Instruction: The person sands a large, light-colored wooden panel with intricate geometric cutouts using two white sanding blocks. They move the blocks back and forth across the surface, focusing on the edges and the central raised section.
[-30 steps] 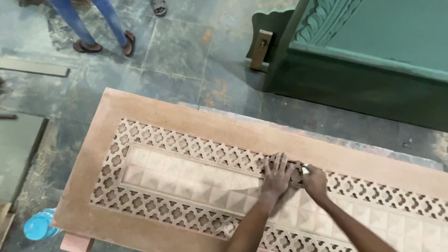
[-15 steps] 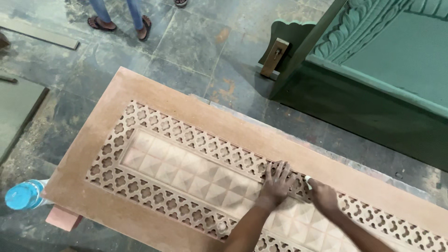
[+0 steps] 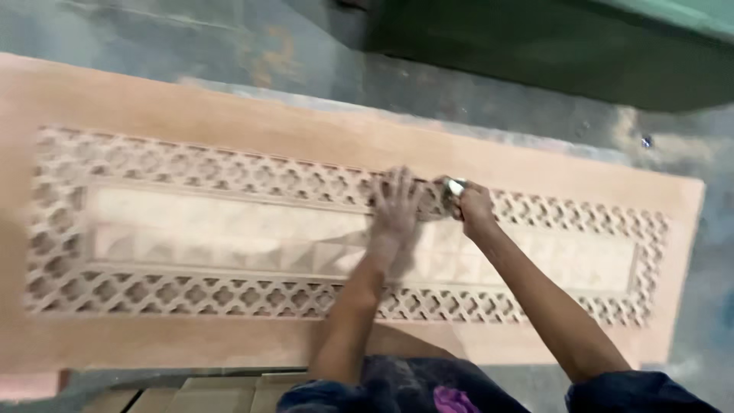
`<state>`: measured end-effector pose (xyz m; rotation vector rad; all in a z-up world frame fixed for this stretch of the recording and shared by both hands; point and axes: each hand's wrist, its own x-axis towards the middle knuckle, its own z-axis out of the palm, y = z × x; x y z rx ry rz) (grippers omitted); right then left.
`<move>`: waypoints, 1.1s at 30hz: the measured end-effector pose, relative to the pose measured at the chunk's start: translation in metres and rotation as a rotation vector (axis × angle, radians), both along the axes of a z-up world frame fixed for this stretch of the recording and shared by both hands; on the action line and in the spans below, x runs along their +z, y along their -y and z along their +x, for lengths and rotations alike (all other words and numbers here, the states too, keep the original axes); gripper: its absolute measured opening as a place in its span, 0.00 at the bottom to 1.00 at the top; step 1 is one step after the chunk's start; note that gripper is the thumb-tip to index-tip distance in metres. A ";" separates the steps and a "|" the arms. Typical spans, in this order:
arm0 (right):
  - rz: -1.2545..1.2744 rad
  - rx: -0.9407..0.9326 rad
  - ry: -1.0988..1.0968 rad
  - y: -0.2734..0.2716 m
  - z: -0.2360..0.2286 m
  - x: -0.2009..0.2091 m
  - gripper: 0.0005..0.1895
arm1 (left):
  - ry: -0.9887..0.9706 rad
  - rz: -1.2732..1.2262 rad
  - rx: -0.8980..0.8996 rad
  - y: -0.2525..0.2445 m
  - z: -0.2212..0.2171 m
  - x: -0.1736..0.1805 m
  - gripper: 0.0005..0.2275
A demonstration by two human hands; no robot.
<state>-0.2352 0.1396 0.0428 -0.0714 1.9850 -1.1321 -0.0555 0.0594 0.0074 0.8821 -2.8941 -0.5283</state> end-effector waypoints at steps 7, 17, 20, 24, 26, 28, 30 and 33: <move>-0.031 -0.130 0.015 -0.006 0.001 -0.010 0.13 | -0.131 -0.093 0.087 0.002 -0.003 -0.004 0.20; 0.343 0.684 -1.063 0.025 0.041 -0.020 0.08 | -0.185 -0.191 0.124 -0.002 -0.008 -0.028 0.18; 0.258 0.553 -0.897 0.029 0.034 -0.002 0.08 | -0.209 -0.179 0.126 0.002 -0.009 -0.024 0.17; 0.231 0.520 -0.660 0.031 0.026 0.022 0.09 | -0.146 -0.178 0.112 0.002 -0.007 -0.018 0.17; 0.302 0.608 -0.793 0.033 0.028 0.025 0.09 | -0.158 -0.166 0.109 0.002 -0.006 -0.019 0.17; 0.363 0.639 -0.966 0.035 0.034 0.022 0.10 | -0.170 -0.179 0.112 0.003 -0.006 -0.021 0.15; 0.321 0.511 -0.938 0.034 0.038 0.016 0.09 | -0.164 -0.185 0.109 0.003 -0.007 -0.023 0.16; 0.313 0.599 -0.957 0.028 0.040 0.004 0.11 | -0.151 -0.111 0.088 0.001 -0.007 -0.024 0.18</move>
